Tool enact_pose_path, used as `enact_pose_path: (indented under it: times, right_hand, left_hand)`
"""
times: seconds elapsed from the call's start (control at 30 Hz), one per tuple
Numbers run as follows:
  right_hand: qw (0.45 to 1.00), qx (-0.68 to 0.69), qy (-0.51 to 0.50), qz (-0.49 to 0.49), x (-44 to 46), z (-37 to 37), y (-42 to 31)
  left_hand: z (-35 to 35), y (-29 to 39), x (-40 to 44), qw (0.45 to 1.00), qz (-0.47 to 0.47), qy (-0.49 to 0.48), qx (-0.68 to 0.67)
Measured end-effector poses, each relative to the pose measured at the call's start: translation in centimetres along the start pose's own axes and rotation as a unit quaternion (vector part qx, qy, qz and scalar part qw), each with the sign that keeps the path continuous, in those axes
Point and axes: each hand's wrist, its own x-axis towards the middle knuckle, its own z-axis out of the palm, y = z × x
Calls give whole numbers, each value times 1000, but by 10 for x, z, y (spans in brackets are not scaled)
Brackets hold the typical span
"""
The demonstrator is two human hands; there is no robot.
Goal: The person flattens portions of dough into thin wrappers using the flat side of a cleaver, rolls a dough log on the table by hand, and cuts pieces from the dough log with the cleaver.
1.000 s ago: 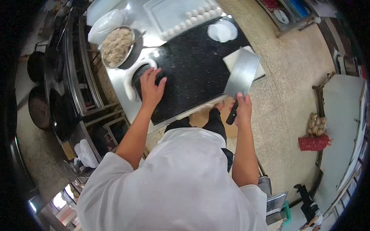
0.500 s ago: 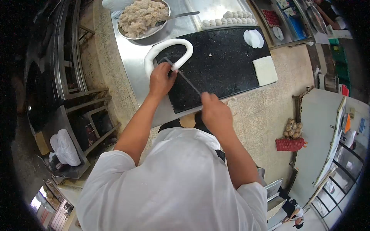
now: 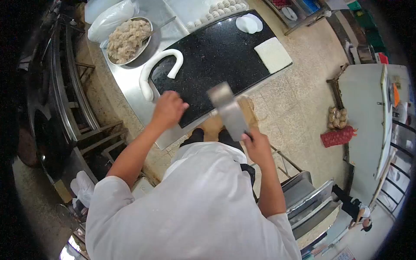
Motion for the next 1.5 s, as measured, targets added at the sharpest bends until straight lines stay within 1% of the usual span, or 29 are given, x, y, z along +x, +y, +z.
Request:
enact_pose_path:
  times: [0.03,0.07,0.1,0.13,0.2,0.27,0.3,0.37,0.47,0.53,0.6,0.63,0.67,0.7,0.73,0.77,0.83,0.87,0.9,0.97,1.0,1.07,1.13,1.17,1.23,1.27,1.33,1.43,1.5]
  right_hand:
    - [997,54,41,34,-2,-9,7]
    - [996,64,42,35,1,-19,16]
    - [987,132,94,16,1,-32,19]
    - [969,195,148,-3,4,-45,17]
    - [934,260,241,-48,45,-60,11]
    - [894,343,285,-43,112,-55,27]
    - [905,330,269,2,145,-52,43]
    - [853,454,168,194,184,-43,55]
    - [839,463,173,227,177,-38,46]
    - [906,339,124,218,141,-27,35]
    - [956,227,9,184,105,-11,15]
    - [976,174,-49,124,91,8,13]
    - [985,120,-104,62,82,35,22]
    - [990,-47,-43,-126,79,86,63]
    - [979,125,-145,75,78,78,24]
    - [979,125,-142,78,91,79,32]
    - [996,39,-60,-60,101,92,49]
    - [987,7,-159,24,117,74,42]
    - [988,8,-150,29,130,50,27]
    - [945,71,-238,213,149,15,-6]
    - [949,70,-229,206,148,20,-6]
    - [995,28,-57,76,121,48,9]
    - [991,85,-99,27,77,74,22]
    - [981,101,-135,94,59,75,8]
    - [996,60,-13,59,46,111,18]
    - [996,61,-16,69,53,113,31]
    - [990,21,-50,130,78,83,18]
    - [987,14,-81,139,122,32,-10]
    - [990,-17,-51,129,132,38,-14]
  left_hand:
    - [7,10,8,1000,-2,-2,10]
    - [17,22,17,992,61,86,76]
    - [24,36,25,968,128,168,135]
    - [23,46,40,968,136,160,137]
    - [20,57,76,979,168,70,93]
    - [19,64,102,976,180,72,103]
    - [20,68,107,973,190,75,107]
    - [19,74,110,973,191,55,118]
    - [24,67,122,985,138,81,62]
    - [26,62,122,989,126,64,-45]
    - [11,66,112,985,152,77,-5]
    - [3,66,110,978,181,101,36]
    - [9,58,105,960,262,82,48]
    - [19,50,97,958,281,1,63]
    - [17,48,91,957,285,-6,60]
    - [16,46,96,955,290,-9,59]
    - [3,45,118,953,292,-13,75]
    - [1,47,126,950,298,-9,94]
    - [3,48,140,947,308,-8,95]
    - [3,47,167,951,292,67,77]
    - [3,48,176,946,304,74,82]
    - [1,54,163,936,338,45,91]
    - [20,48,133,904,420,-4,77]
    - [23,48,116,908,414,-10,72]
    - [26,51,108,886,456,-79,-7]
    - [27,51,116,885,462,-49,37]
    - [13,54,137,889,450,-58,54]
    - [3,52,179,899,431,20,69]
    - [-3,47,199,902,425,39,72]
